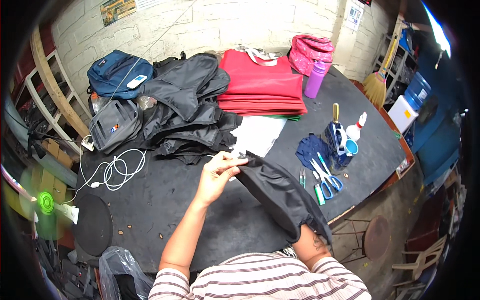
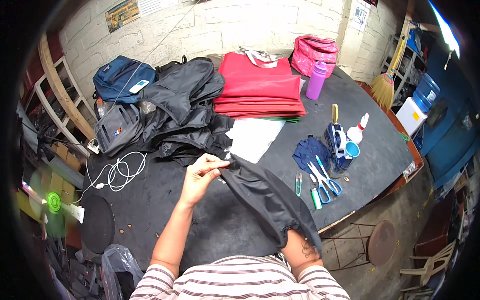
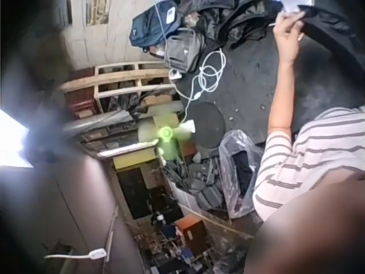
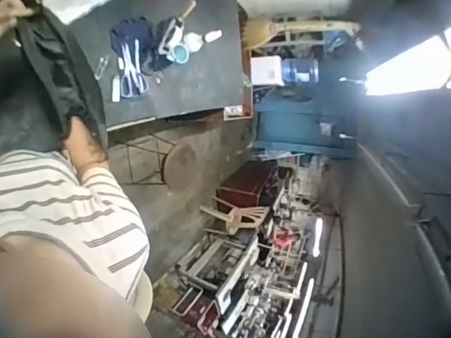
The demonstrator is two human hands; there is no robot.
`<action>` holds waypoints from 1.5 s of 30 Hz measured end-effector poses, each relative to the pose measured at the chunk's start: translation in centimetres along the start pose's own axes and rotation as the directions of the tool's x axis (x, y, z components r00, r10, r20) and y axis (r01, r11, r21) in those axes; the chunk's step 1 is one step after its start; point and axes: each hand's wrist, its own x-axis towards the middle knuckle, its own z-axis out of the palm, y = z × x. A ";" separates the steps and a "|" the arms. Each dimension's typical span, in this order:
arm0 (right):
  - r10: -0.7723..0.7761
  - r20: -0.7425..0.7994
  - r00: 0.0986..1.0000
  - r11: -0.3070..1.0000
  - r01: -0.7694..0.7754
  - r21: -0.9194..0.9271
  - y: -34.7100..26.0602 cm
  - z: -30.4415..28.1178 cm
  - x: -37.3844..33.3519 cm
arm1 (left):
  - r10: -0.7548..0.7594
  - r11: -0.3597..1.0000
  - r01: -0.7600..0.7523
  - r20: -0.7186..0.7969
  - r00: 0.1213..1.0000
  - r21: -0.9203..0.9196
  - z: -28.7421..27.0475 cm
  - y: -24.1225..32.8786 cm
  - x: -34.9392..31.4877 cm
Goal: Trim excess material from black fabric components and inspect the pieces for quality.
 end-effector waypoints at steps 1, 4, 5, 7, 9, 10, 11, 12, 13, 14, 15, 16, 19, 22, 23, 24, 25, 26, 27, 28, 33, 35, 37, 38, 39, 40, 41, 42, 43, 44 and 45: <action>-0.002 0.004 1.000 1.000 0.002 0.003 0.2 0.3 -0.1 | 0.025 1.000 -0.025 0.011 1.000 0.011 -0.5 -0.2 0.0; 0.028 -0.024 0.999 0.999 -0.029 -0.040 0.5 -0.1 1.3 | -0.020 0.998 0.022 0.035 0.999 -0.053 0.3 0.0 0.9; 0.023 -0.019 1.000 0.999 -0.023 -0.035 0.9 0.1 4.6 | -0.069 0.993 0.070 0.021 0.997 -0.098 0.1 0.3 1.0; 0.004 0.015 1.000 1.000 -0.004 -0.022 2.1 1.0 -4.3 | -0.219 0.961 0.216 0.002 0.976 -0.174 -1.6 1.1 0.9; 0.024 -0.006 1.000 0.999 -0.024 -0.042 0.8 3.8 4.5 | -0.302 0.953 0.302 0.082 0.950 0.009 -0.5 1.9 2.0; 0.029 -0.013 0.999 0.999 -0.030 -0.045 1.6 2.2 -3.3 | -0.327 0.944 0.329 0.107 0.939 -0.008 -0.1 2.0 2.5; 0.028 -0.010 1.000 0.999 -0.029 -0.045 1.8 2.4 -3.1 | -0.250 0.949 0.241 0.018 0.968 0.205 -0.4 1.5 2.7; 0.027 -0.008 1.000 0.999 -0.027 -0.046 2.1 2.3 -4.7 | -0.199 0.954 0.188 0.023 0.980 0.235 -0.6 1.4 2.8; 0.024 -0.005 1.000 0.999 -0.024 -0.046 2.2 2.7 -5.0 | -0.146 0.955 0.133 0.029 0.989 0.265 -0.7 1.3 2.9; 0.024 -0.006 1.000 0.998 -0.024 -0.054 2.4 2.6 -4.3 | -0.134 0.950 0.133 -0.018 0.991 0.282 -0.4 1.3 3.0; 0.017 -0.004 1.000 0.998 -0.017 -0.058 2.5 2.7 -3.9 | -0.118 0.943 0.134 -0.070 0.991 0.303 -0.2 1.3 3.1; 0.007 -0.001 1.000 0.998 -0.007 -0.062 2.9 2.4 -2.4 | -0.046 0.976 0.077 -0.157 0.987 0.202 -0.1 0.3 2.6; -0.004 -0.005 1.000 0.996 0.003 -0.088 4.2 2.0 -3.3 | 0.309 0.917 -0.203 -0.289 0.906 0.343 1.8 1.3 1.4; -0.018 -0.001 1.000 0.994 0.018 -0.112 5.6 1.3 -4.3 | -0.036 0.999 0.027 -0.221 0.975 -0.044 1.5 3.4 0.8; -0.028 -0.001 1.000 0.992 0.027 -0.121 5.9 1.2 -3.7 | -0.124 0.975 0.098 -0.124 0.984 -0.199 1.6 4.2 0.8; -0.036 0.006 0.999 0.992 0.037 -0.125 5.8 0.9 -6.2 | -0.152 0.964 0.133 -0.064 0.986 -0.230 1.5 5.1 0.6; -0.044 0.013 0.999 0.991 0.045 -0.127 6.6 1.1 -6.6 | -0.178 0.951 0.171 -0.004 0.984 -0.259 1.4 5.7 0.5; -0.045 0.013 0.999 0.990 0.046 -0.131 6.6 1.5 -6.1 | -0.144 0.957 0.145 0.024 0.989 -0.251 1.8 5.7 0.5; -0.046 0.014 0.999 0.990 0.047 -0.134 6.6 1.6 -6.9 | -0.167 0.945 0.163 0.009 0.986 -0.284 2.1 6.1 0.5; -0.046 0.015 0.999 0.990 0.047 -0.136 7.0 1.8 -6.2 | -0.191 0.931 0.180 -0.005 0.982 -0.317 2.4 6.7 0.4; -0.052 0.013 0.999 0.985 0.053 -0.162 8.2 1.7 -0.1 | -0.109 0.880 -0.005 -0.213 0.971 -0.475 1.5 6.0 1.4; -0.039 0.003 0.999 0.983 0.039 -0.178 8.9 1.8 -3.4 | -0.039 0.875 -0.100 -0.276 0.960 -0.474 1.4 6.2 2.3; -0.033 -0.001 0.999 0.983 0.032 -0.180 9.4 2.4 -5.6 | 0.060 0.902 -0.190 -0.323 0.944 -0.388 0.8 6.5 2.5; -0.019 -0.014 1.000 0.982 0.016 -0.188 10.1 1.7 -4.3 | 0.081 0.910 -0.201 -0.318 0.945 -0.363 0.4 5.8 2.6; 0.004 -0.034 0.999 0.979 -0.011 -0.204 10.3 1.3 -5.5 | 0.044 0.917 -0.154 -0.291 0.956 -0.368 0.2 5.2 2.6; 0.199 0.000 0.980 0.980 -0.199 -0.021 13.7 1.7 -7.6 | 0.032 0.929 -0.135 -0.288 0.957 -0.345 0.3 4.4 2.7; 0.062 -0.071 0.996 0.982 -0.074 -0.175 11.5 0.3 -7.1 | 0.027 0.947 -0.127 -0.320 0.947 -0.295 -0.7 3.8 2.3; -0.086 -0.122 0.989 0.941 0.040 -0.337 8.4 -1.6 -6.4 | 0.054 0.970 -0.124 -0.317 0.947 -0.207 -1.3 3.4 1.9; -0.123 -0.264 0.957 0.924 0.014 -0.381 7.9 -2.9 -7.3 | 0.045 0.981 -0.087 -0.233 0.971 -0.174 -1.1 2.8 1.9; -0.036 -0.313 0.949 0.851 -0.135 -0.508 7.8 -3.5 -8.0 | 0.016 0.976 -0.052 -0.167 0.986 -0.211 -0.3 2.8 1.8; 0.039 -0.371 0.928 0.742 -0.276 -0.611 7.8 -3.9 -8.5 | -0.008 0.968 -0.027 -0.139 0.990 -0.248 0.8 2.6 1.8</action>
